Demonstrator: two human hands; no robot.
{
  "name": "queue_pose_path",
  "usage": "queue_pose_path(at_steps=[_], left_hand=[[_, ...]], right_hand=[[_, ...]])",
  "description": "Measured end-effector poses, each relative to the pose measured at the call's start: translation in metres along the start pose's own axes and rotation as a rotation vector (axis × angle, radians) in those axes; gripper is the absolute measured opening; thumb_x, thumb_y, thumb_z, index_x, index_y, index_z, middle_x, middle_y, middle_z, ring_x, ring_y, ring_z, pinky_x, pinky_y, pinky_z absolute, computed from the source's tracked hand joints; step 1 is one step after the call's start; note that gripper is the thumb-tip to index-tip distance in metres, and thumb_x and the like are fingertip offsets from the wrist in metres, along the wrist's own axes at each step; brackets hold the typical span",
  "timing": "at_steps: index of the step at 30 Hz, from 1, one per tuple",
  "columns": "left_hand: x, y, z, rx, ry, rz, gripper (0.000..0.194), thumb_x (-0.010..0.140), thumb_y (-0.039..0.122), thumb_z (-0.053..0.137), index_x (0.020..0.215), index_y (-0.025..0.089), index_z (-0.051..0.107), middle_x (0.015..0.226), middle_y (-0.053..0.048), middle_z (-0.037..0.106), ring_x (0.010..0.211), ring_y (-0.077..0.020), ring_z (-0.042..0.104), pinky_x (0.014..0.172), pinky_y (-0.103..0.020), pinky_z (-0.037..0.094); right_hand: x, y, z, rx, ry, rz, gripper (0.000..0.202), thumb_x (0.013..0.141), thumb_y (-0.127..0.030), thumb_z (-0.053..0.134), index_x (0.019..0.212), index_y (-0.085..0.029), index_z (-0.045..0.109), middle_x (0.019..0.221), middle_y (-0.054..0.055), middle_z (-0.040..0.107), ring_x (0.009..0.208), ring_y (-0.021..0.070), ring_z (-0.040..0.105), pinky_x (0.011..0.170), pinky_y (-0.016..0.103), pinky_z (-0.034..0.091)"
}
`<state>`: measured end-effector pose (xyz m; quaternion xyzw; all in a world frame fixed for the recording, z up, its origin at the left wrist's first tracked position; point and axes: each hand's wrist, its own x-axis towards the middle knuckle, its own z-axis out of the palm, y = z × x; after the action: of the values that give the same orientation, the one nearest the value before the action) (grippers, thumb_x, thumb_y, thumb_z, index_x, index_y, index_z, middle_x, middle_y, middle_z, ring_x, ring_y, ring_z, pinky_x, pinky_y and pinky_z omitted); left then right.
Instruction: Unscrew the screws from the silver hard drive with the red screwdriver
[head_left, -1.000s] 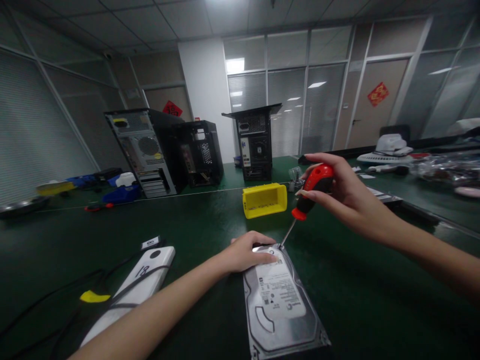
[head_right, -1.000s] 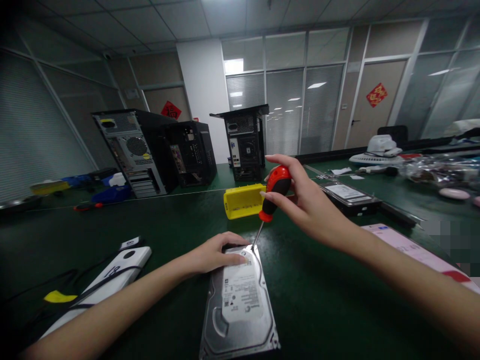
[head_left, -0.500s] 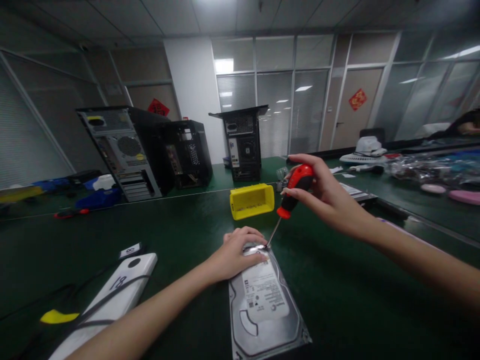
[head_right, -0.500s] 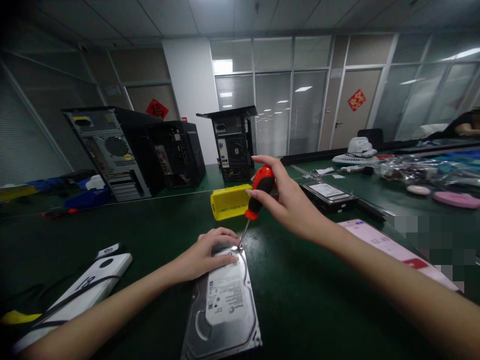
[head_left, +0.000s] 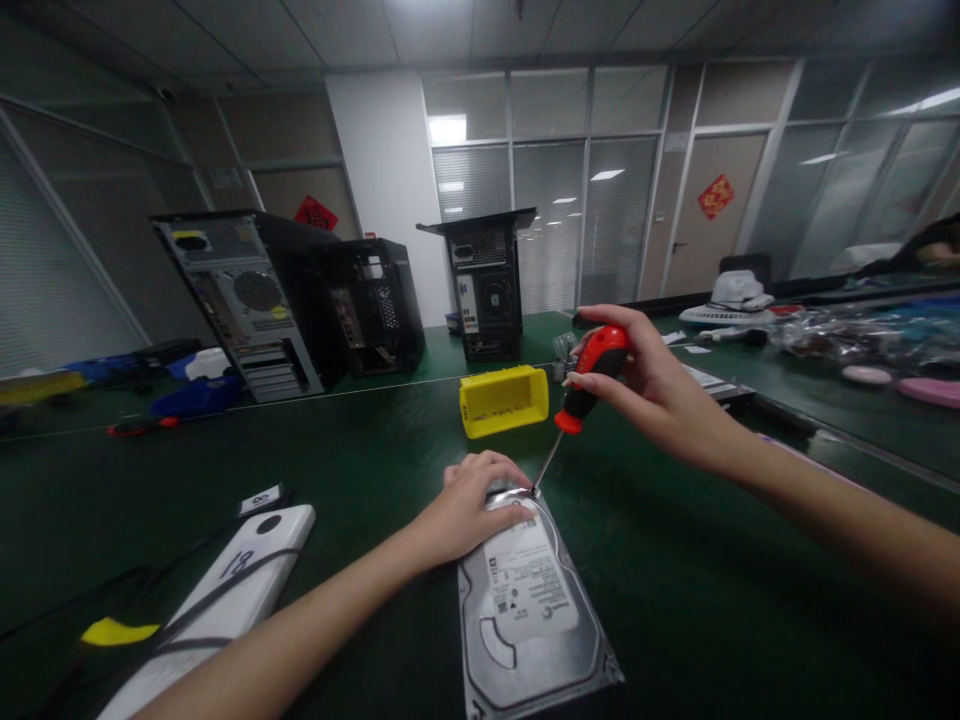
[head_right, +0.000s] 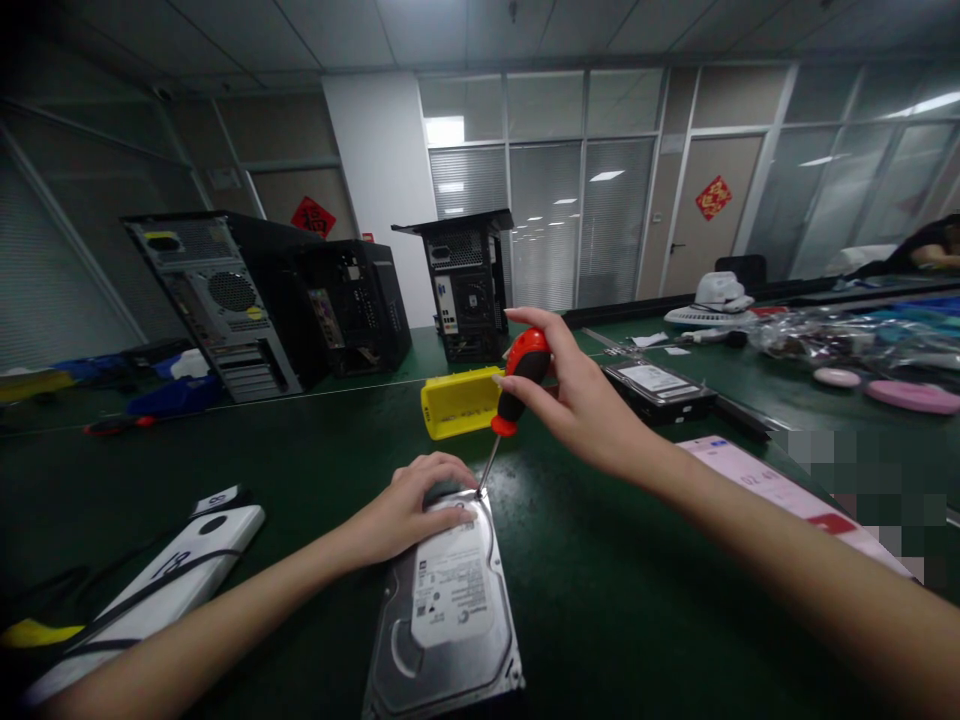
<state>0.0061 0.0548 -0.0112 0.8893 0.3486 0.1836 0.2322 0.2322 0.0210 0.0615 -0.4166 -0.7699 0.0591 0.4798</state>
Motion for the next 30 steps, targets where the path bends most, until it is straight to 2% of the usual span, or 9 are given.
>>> queue_pose_path(at_steps=[14,23,30], left_hand=[[0.000,0.003,0.002,0.043,0.012,-0.015,0.021,0.082,0.037,0.058,0.101,0.027,0.061,0.111,-0.003,0.055,0.108,-0.0246,0.045,0.093,-0.042,0.030],[-0.003,0.008,-0.001,0.025,-0.003,-0.033,0.020,0.082,0.037,0.058,0.098,0.027,0.063,0.110,-0.002,0.056,0.108,-0.0254,0.045,0.093,-0.043,0.030],[-0.001,0.012,-0.001,-0.010,0.097,-0.084,0.021,0.078,0.037,0.063,0.095,0.026,0.067,0.110,-0.004,0.057,0.108,-0.0268,0.047,0.095,-0.046,0.028]], right_hand=[[0.000,0.000,-0.002,0.018,-0.007,-0.023,0.055,0.082,-0.030,0.056,0.131,-0.025,0.031,0.100,0.006,0.054,0.086,0.0216,0.058,0.074,0.038,0.052],[0.002,-0.003,-0.010,0.040,0.050,-0.012,0.054,0.081,-0.032,0.057,0.130,-0.029,0.034,0.104,0.006,0.055,0.089,0.0247,0.058,0.077,0.043,0.053],[0.003,-0.002,-0.010,0.077,0.047,-0.007,0.055,0.080,-0.034,0.057,0.130,-0.031,0.035,0.105,0.006,0.055,0.090,0.0250,0.059,0.078,0.043,0.054]])
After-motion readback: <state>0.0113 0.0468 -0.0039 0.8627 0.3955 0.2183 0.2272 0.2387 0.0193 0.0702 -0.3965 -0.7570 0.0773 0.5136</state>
